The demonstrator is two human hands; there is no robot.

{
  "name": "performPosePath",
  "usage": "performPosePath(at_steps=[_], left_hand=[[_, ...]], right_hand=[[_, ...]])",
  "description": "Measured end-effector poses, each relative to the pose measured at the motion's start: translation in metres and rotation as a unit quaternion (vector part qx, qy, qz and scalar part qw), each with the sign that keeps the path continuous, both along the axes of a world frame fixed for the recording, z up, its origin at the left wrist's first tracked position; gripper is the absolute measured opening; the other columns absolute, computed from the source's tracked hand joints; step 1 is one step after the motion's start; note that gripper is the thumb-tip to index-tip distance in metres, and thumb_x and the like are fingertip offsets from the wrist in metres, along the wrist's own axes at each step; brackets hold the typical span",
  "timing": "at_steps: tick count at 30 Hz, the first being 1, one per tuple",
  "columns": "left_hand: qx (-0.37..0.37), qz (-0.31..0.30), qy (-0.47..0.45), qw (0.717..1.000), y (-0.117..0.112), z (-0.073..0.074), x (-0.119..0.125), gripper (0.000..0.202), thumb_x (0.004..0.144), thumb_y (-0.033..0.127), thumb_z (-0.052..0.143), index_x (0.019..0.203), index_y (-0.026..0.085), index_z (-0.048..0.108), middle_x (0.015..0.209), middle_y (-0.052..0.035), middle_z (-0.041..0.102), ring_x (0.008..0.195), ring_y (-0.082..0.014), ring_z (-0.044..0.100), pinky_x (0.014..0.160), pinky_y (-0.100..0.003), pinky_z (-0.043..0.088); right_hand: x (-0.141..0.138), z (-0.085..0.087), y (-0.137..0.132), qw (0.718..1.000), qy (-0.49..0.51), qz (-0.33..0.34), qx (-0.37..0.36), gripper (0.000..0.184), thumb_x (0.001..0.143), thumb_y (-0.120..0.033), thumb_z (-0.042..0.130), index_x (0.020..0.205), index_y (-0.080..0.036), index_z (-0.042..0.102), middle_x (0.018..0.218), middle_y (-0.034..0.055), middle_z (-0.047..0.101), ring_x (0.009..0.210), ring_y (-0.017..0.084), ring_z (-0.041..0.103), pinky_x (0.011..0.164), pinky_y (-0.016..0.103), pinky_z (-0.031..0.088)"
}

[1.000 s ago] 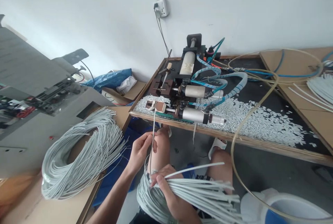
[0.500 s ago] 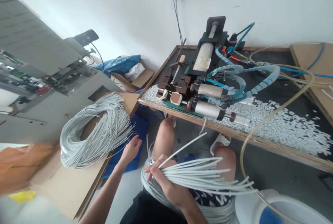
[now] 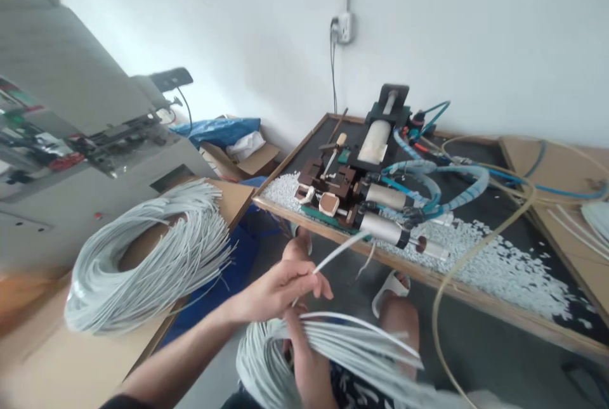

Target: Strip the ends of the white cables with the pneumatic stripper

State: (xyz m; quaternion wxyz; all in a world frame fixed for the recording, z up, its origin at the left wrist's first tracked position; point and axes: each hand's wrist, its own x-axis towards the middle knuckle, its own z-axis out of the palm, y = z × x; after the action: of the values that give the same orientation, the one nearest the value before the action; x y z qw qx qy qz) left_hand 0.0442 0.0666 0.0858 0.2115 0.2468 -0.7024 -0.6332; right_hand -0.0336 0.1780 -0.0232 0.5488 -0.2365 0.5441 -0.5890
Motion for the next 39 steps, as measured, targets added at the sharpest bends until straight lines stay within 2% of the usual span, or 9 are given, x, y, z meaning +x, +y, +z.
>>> performPosePath(at_steps=[2,5,8,13,22,28,31,35,39], left_hand=[[0.015,0.116,0.066,0.991,-0.011,-0.019,-0.01,0.047,0.098,0.058,0.058,0.085,0.016,0.075,0.087,-0.0133,0.078,0.079,-0.0221,0.072,0.078,-0.032,0.058],[0.051,0.227,0.115,0.966,-0.031,-0.046,-0.022,0.051,0.092,0.065,0.063,0.086,0.015,0.07,0.064,-0.0055,0.069,0.053,-0.0151,0.061,0.056,-0.025,0.051],[0.048,0.283,0.122,0.95,-0.042,-0.06,-0.031,0.055,0.087,0.069,0.065,0.085,0.014,0.07,0.051,0.0003,0.058,0.042,-0.0115,0.05,0.046,-0.022,0.041],[0.028,0.351,0.154,0.923,-0.044,-0.075,-0.038,0.045,0.091,0.059,0.068,0.086,0.015,0.075,0.06,-0.0002,0.061,0.053,-0.0113,0.054,0.053,-0.021,0.042],[0.061,0.34,0.152,0.926,-0.051,-0.08,-0.037,0.041,0.093,0.056,0.066,0.089,0.017,0.079,0.056,-0.0005,0.062,0.05,-0.0129,0.055,0.054,-0.023,0.042],[0.068,0.333,0.144,0.929,-0.053,-0.079,-0.037,0.041,0.092,0.056,0.067,0.088,0.017,0.079,0.057,-0.0009,0.064,0.051,-0.0131,0.057,0.056,-0.023,0.042],[0.074,0.335,0.15,0.927,-0.054,-0.078,-0.038,0.042,0.088,0.057,0.069,0.086,0.016,0.078,0.056,-0.0006,0.063,0.05,-0.0126,0.056,0.055,-0.023,0.042],[0.08,0.33,0.147,0.929,-0.058,-0.074,-0.037,0.048,0.082,0.061,0.073,0.082,0.014,0.076,0.053,-0.0005,0.061,0.048,-0.012,0.054,0.052,-0.022,0.04],[0.086,0.323,0.149,0.931,-0.06,-0.07,-0.033,0.051,0.083,0.063,0.072,0.09,0.012,0.075,0.056,-0.0004,0.062,0.049,-0.0116,0.056,0.052,-0.021,0.041]], right_hand=[[0.001,-0.02,-0.002,0.986,-0.133,-0.098,0.013,0.054,0.079,-0.07,0.073,0.099,-0.021,0.081,0.098,0.0059,0.081,0.089,0.025,0.071,0.069,0.032,0.051],[-0.003,-0.037,-0.005,0.966,-0.211,-0.15,0.026,0.059,0.073,-0.07,0.078,0.103,-0.019,0.08,0.107,0.0121,0.081,0.103,0.033,0.073,0.054,0.031,0.048],[-0.007,-0.037,-0.004,0.968,-0.205,-0.141,0.032,0.063,0.068,-0.073,0.081,0.098,-0.018,0.08,0.102,0.0149,0.081,0.101,0.035,0.074,0.047,0.029,0.047],[-0.005,-0.029,-0.006,0.973,-0.178,-0.145,0.022,0.064,0.067,-0.073,0.082,0.096,-0.016,0.08,0.094,0.0136,0.082,0.081,0.029,0.076,0.048,0.029,0.047],[-0.005,-0.031,-0.005,0.975,-0.184,-0.127,0.009,0.053,0.075,-0.066,0.081,0.096,-0.017,0.081,0.092,0.0107,0.082,0.055,0.017,0.066,0.048,0.028,0.045],[-0.003,-0.027,-0.007,0.966,-0.205,-0.156,0.018,0.058,0.063,-0.068,0.087,0.09,-0.017,0.083,0.086,0.0094,0.082,0.047,0.01,0.059,0.048,0.022,0.044],[-0.003,-0.031,-0.007,0.968,-0.19,-0.163,0.019,0.058,0.064,-0.069,0.086,0.091,-0.018,0.083,0.085,0.0092,0.082,0.045,0.01,0.057,0.046,0.022,0.043],[-0.005,-0.041,-0.007,0.978,-0.156,-0.135,0.01,0.056,0.068,-0.07,0.083,0.091,-0.019,0.082,0.079,0.0072,0.08,0.04,0.01,0.053,0.039,0.023,0.038],[-0.006,-0.048,-0.009,0.986,-0.132,-0.094,-0.035,0.054,0.07,-0.072,0.081,0.083,-0.02,0.082,0.071,0.0063,0.077,0.038,0.01,0.054,0.036,0.021,0.038]])
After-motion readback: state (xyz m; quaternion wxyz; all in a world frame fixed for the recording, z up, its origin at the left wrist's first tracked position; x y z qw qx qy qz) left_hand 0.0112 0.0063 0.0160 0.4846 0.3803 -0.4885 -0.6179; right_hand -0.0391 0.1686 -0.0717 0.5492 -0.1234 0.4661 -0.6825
